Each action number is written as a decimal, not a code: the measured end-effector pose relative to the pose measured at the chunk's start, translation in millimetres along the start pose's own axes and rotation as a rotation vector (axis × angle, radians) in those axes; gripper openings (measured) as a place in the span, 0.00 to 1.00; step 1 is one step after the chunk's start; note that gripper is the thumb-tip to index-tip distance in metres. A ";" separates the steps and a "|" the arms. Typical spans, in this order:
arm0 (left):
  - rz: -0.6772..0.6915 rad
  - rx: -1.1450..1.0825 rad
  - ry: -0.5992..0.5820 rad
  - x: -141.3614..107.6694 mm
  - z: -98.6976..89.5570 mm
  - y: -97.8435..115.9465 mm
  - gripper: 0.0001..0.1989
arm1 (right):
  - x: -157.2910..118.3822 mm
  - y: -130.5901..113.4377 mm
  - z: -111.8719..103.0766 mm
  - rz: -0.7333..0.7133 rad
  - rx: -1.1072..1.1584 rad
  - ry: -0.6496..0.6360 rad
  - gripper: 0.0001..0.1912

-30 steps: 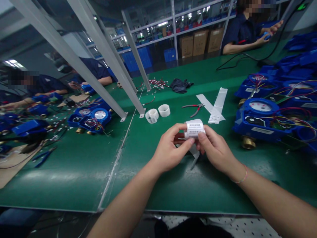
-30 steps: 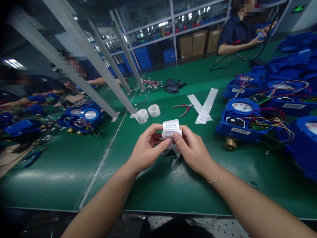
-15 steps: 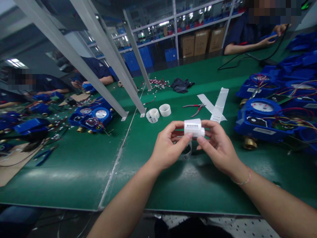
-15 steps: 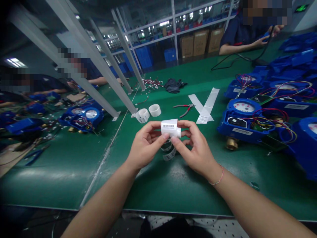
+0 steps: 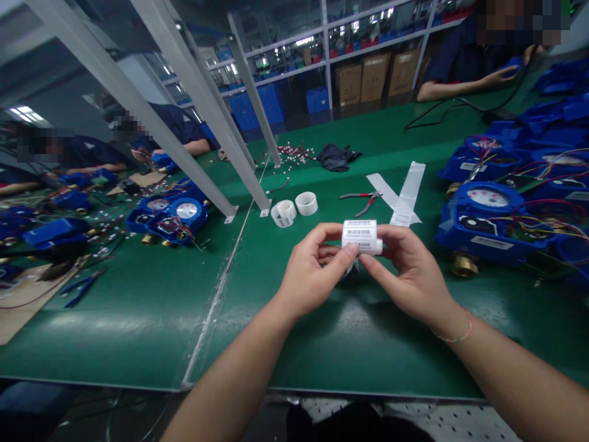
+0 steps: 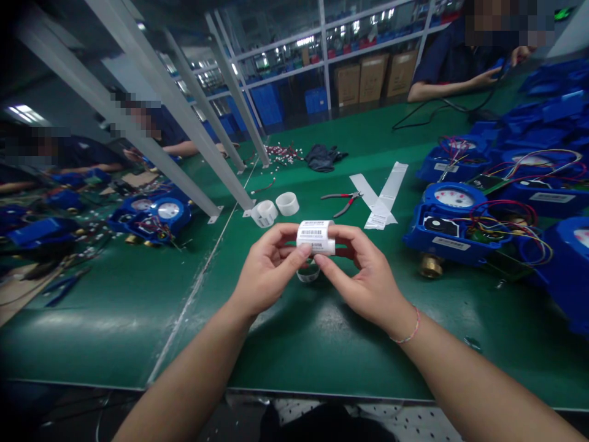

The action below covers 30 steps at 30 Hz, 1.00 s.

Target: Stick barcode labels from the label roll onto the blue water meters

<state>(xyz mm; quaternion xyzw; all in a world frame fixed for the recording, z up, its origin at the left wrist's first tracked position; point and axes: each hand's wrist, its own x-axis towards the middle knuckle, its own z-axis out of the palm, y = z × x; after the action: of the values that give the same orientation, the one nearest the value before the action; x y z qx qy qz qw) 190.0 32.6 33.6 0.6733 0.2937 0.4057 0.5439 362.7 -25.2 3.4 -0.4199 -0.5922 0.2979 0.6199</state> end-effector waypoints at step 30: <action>0.138 0.019 -0.021 -1.5 1.2 -4.7 0.17 | 4.2 8.2 -4.3 0.159 0.061 0.011 0.15</action>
<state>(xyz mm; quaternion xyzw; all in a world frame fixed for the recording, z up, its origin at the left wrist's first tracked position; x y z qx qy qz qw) 190.5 31.9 28.6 0.7013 0.2447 0.4326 0.5110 368.5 -18.3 -1.5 -0.4482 -0.5442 0.3617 0.6100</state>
